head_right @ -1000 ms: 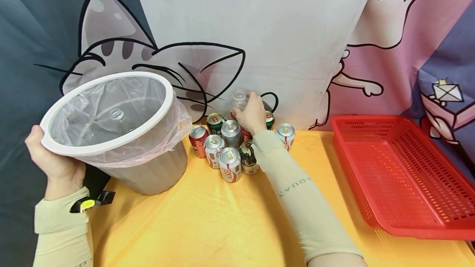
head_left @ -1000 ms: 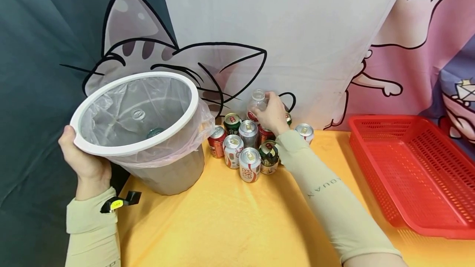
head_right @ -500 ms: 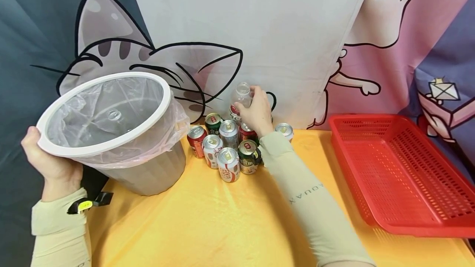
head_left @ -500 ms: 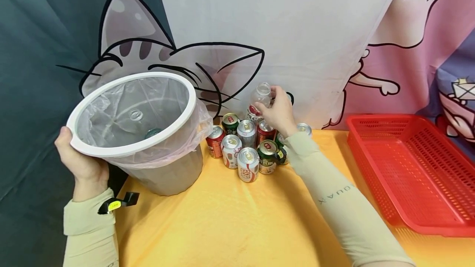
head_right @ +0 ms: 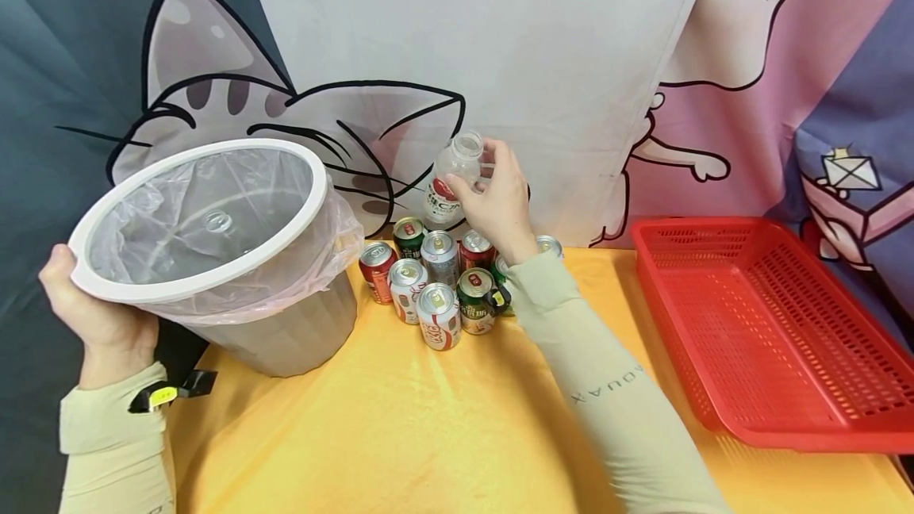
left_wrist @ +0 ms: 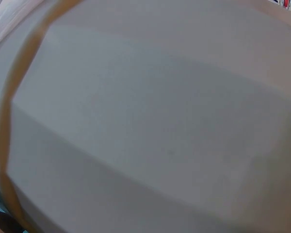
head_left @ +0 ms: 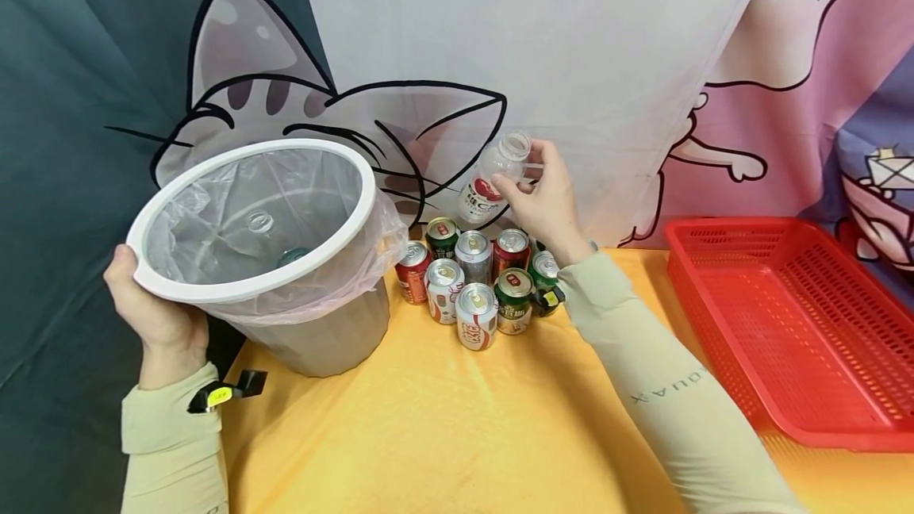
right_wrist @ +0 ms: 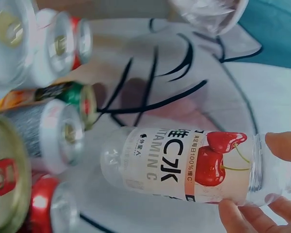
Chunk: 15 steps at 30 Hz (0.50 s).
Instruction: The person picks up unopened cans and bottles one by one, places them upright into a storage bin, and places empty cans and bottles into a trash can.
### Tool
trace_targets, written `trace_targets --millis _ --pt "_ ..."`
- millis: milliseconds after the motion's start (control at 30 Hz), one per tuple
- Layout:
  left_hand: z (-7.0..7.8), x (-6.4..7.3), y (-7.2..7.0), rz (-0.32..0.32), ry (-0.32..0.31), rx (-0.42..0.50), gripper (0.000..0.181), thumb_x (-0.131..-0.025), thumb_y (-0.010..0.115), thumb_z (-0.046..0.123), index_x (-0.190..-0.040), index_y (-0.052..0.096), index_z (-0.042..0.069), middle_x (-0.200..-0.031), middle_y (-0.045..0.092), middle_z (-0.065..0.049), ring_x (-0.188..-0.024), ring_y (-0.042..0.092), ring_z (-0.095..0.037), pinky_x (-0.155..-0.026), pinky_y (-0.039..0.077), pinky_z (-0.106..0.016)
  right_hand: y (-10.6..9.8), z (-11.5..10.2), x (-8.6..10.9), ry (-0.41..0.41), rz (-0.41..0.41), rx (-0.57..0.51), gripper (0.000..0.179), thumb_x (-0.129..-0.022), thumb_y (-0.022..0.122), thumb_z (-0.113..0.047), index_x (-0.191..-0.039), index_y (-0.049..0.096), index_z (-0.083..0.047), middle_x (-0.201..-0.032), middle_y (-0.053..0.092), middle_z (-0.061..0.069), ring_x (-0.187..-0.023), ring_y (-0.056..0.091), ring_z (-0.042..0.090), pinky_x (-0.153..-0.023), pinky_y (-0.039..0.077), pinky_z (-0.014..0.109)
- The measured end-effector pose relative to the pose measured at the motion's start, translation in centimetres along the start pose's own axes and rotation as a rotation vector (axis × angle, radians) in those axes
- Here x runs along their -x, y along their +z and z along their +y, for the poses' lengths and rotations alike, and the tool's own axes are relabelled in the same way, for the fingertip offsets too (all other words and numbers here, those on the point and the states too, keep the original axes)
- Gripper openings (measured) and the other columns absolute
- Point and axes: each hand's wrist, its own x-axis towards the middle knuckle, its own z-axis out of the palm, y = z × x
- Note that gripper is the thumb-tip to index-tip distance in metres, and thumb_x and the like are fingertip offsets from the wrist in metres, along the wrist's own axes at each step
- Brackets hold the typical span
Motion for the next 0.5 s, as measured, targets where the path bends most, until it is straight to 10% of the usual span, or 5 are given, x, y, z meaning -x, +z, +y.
trace_targets --millis 500 --pt "0.0 0.0 -0.1 -0.006 0.006 0.02 0.056 -0.097 0.037 0.036 -0.131 0.067 0.003 -0.132 0.061 -0.01 -0.118 0.056 -0.017 -0.105 0.037 -0.03 -0.7 -8.0 2.3 -0.258 0.045 -0.253 0.057 -0.089 0.08 -0.012 -0.139 0.053 -0.005 -0.129 0.062 0.008 -0.112 0.066 0.018 -0.095 0.059 0.032"
